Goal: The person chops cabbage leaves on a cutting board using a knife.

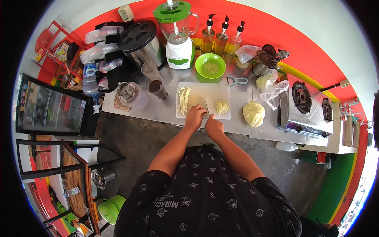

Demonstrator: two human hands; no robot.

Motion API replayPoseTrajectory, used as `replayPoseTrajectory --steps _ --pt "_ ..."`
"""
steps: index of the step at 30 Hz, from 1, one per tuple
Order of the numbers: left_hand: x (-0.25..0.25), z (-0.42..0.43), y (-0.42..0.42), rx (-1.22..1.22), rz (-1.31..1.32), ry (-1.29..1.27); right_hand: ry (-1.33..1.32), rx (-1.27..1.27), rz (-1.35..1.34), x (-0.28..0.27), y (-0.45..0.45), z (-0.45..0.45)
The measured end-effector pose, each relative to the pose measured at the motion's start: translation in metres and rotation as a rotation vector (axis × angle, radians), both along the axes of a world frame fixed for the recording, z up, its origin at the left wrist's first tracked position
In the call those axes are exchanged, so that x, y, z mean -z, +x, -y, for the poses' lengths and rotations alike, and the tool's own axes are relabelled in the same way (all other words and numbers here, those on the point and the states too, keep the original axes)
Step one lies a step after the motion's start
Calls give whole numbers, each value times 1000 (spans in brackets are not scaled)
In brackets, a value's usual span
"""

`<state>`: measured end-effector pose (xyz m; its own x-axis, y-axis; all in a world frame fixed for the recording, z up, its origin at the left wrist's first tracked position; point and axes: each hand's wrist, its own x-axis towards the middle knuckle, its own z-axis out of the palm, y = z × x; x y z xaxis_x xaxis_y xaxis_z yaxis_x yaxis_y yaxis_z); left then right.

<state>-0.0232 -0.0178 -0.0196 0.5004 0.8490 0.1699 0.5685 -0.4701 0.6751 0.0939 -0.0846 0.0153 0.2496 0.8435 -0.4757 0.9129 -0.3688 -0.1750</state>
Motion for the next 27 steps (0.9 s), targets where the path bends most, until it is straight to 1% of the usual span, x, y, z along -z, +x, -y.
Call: replayPoseTrajectory --steps 5,11,14,17,19,23,27 --pt "-2 0 -2 22 0 -6 32 10 -30 4 7 -9" --pt "-3 -2 0 7 14 -45 7 -11 2 3 -1 1" --pt "-7 0 -1 -3 -17 -90 18 31 -21 8 -1 -5" --pt "-4 -4 -1 11 -8 -79 48 8 -23 4 3 -7" --pt "1 -6 0 4 2 -121 -7 -10 -25 -4 0 -1" --pt "2 -5 0 -21 8 -143 45 40 1 12 -6 2" --pt "7 -5 -2 -2 22 -119 27 9 -31 2 -1 -3"
